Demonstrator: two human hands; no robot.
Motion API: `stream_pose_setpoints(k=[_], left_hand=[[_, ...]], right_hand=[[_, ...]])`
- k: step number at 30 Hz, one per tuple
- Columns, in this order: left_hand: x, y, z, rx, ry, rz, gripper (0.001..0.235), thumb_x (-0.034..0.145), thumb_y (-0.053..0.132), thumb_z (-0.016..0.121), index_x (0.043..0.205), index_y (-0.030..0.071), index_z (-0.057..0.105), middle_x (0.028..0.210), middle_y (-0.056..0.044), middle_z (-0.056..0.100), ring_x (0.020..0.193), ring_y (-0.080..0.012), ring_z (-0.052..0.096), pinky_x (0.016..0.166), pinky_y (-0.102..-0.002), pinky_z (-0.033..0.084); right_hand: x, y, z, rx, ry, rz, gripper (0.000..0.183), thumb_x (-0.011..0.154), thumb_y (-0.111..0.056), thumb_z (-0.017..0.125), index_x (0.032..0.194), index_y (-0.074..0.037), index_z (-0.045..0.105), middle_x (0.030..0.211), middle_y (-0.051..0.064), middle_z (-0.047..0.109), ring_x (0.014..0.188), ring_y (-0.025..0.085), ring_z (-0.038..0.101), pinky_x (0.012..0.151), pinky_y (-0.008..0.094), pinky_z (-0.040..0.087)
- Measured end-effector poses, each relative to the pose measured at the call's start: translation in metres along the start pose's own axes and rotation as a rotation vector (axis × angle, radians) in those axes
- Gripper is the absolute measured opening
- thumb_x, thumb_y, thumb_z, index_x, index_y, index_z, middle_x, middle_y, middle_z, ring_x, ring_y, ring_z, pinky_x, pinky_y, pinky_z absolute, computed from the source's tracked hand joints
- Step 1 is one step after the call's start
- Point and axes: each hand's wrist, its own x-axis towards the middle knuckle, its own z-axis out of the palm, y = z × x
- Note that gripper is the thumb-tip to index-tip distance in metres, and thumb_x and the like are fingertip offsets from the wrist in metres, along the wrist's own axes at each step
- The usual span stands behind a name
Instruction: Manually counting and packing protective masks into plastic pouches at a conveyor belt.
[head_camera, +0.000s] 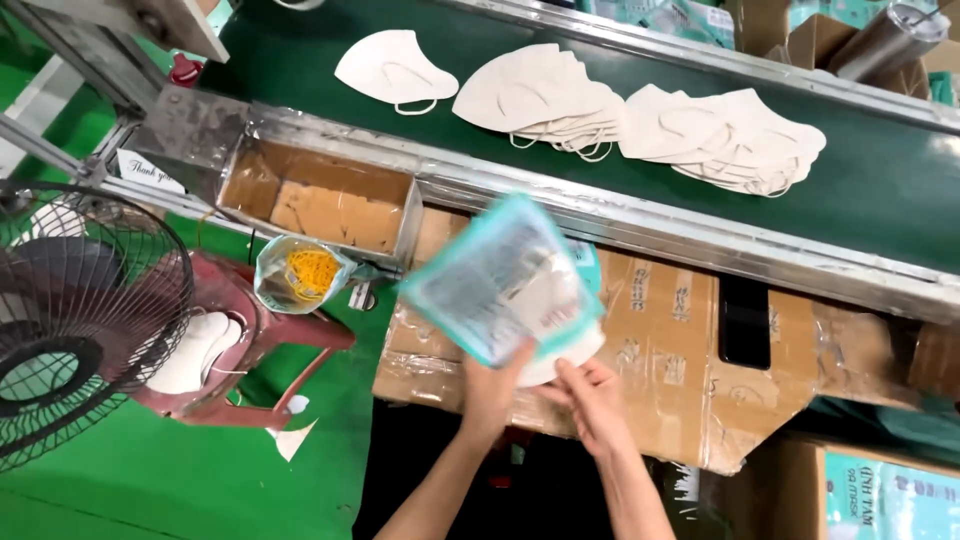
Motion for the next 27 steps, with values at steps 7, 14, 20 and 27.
stream_pose_setpoints(k=[7,14,20,27], left_hand=[[-0.063,0.057,0.016,1.108,-0.89,0.044,0.019,0.098,0.025,0.079,0.112,0.012,0.081,0.104,-0.015,0.078,0.096,-0.0286,0.075,0.09,-0.037,0.058],[-0.028,0.136,0.041,0.875,-0.481,0.951,0.029,0.085,0.011,0.077,0.109,-0.001,0.069,0.107,-0.016,0.075,0.098,-0.0355,0.073,0.087,-0.043,0.057],[-0.021,0.06,0.012,0.265,-0.045,0.246,0.014,0.09,-0.005,0.075,0.103,-0.006,0.076,0.086,-0.02,0.075,0.066,-0.0335,0.07,0.068,-0.034,0.054],[-0.027,0.078,0.018,0.74,-0.11,0.744,0.01,0.088,0.002,0.075,0.095,-0.004,0.071,0.092,-0.014,0.075,0.083,-0.0269,0.076,0.076,-0.031,0.059]], right_hand=[[-0.028,-0.077,0.045,-0.905,0.229,-0.389,0.015,0.095,-0.009,0.076,0.101,0.004,0.077,0.084,0.008,0.078,0.077,0.015,0.068,0.066,0.034,0.057],[-0.08,-0.122,0.09,-1.192,-0.072,-0.721,0.032,0.078,-0.003,0.081,0.107,-0.001,0.069,0.091,0.006,0.076,0.084,0.011,0.075,0.072,0.029,0.061],[-0.061,-0.119,0.073,-0.485,0.312,-0.828,0.039,0.09,-0.001,0.064,0.128,-0.001,0.056,0.115,0.003,0.063,0.103,0.008,0.062,0.092,0.023,0.051],[-0.049,-0.102,0.025,-0.214,0.281,-0.545,0.009,0.102,-0.002,0.067,0.108,0.004,0.068,0.094,0.004,0.068,0.082,0.008,0.059,0.075,0.023,0.047]])
